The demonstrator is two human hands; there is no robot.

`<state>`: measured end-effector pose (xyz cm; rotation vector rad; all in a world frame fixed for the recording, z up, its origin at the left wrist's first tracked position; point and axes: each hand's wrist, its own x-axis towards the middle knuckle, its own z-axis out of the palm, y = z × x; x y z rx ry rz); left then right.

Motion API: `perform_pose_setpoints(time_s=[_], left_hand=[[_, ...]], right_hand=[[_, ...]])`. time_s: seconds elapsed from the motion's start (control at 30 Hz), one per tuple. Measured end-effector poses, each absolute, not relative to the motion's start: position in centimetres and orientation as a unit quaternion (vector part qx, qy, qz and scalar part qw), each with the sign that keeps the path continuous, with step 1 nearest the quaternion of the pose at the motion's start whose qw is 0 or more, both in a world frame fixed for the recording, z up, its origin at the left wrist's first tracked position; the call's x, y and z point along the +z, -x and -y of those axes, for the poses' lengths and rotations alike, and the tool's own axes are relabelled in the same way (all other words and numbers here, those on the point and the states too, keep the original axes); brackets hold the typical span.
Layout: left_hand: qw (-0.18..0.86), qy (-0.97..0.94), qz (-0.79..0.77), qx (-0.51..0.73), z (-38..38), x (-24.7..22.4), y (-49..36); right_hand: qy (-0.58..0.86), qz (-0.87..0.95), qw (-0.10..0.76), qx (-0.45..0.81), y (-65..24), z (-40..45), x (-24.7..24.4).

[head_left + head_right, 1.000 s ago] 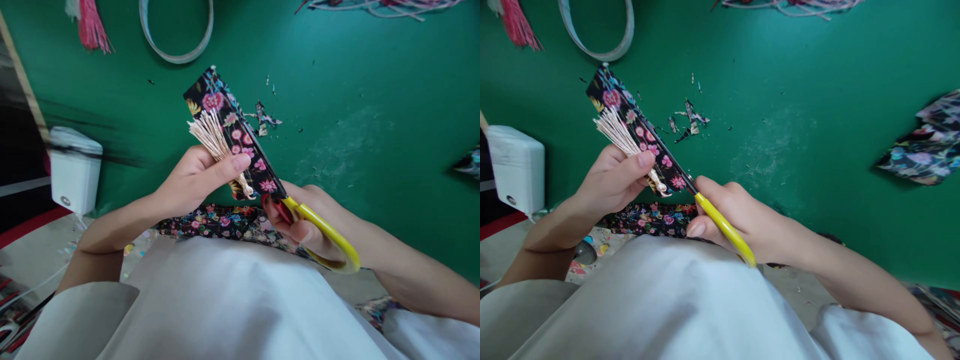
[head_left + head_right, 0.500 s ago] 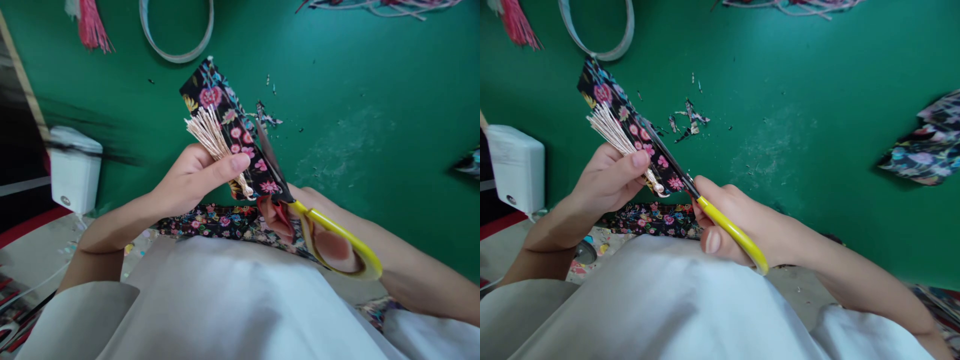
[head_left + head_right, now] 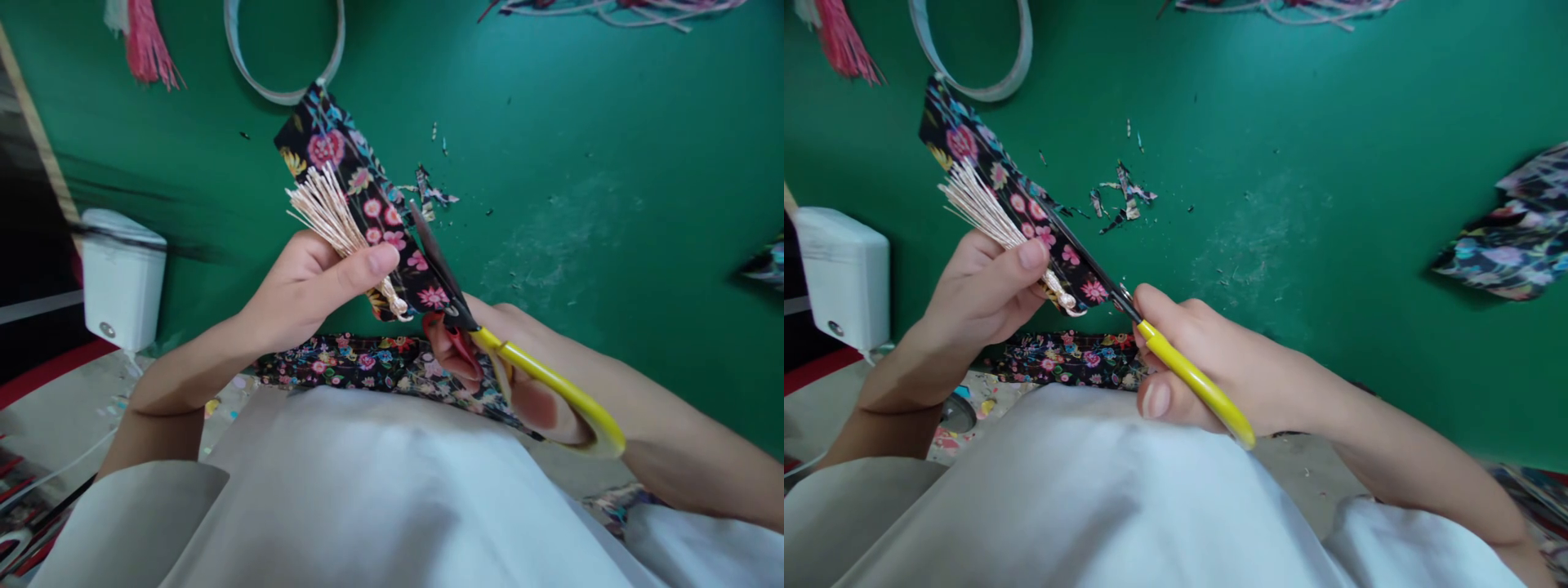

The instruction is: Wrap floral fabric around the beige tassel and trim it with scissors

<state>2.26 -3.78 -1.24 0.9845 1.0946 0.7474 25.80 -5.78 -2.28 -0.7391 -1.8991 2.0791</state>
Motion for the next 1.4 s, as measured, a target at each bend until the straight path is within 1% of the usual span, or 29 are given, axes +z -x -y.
perform_pose_setpoints(time_s=[0.17, 0.37, 0.67, 1.23, 1.4], left_hand=[[0.683, -0.436, -0.485, 0.328, 3.89, -1.30, -2.23], [0.700, -0.431, -0.470, 0.320, 3.86, -1.10, -2.50], [0.703, -0.418, -0.476, 0.322, 3.85, -1.09, -2.43], [0.702, -0.427, -0.483, 0.302, 3.76, -0.85, -2.51], [0.690, -0.437, -0.497, 0.293, 3.86, -1.01, -2.15]], right_hand=[[0.280, 0.607, 0.102, 0.737, -25.56, 5.32, -1.76], [0.281, 0.625, 0.110, 0.720, -25.24, 5.15, -1.98], [0.323, 0.626, 0.091, 0.704, -25.19, 5.24, -1.27], [0.292, 0.618, 0.089, 0.725, -25.33, 4.98, -1.78], [0.280, 0.611, 0.100, 0.734, -25.41, 5.01, -1.97]])
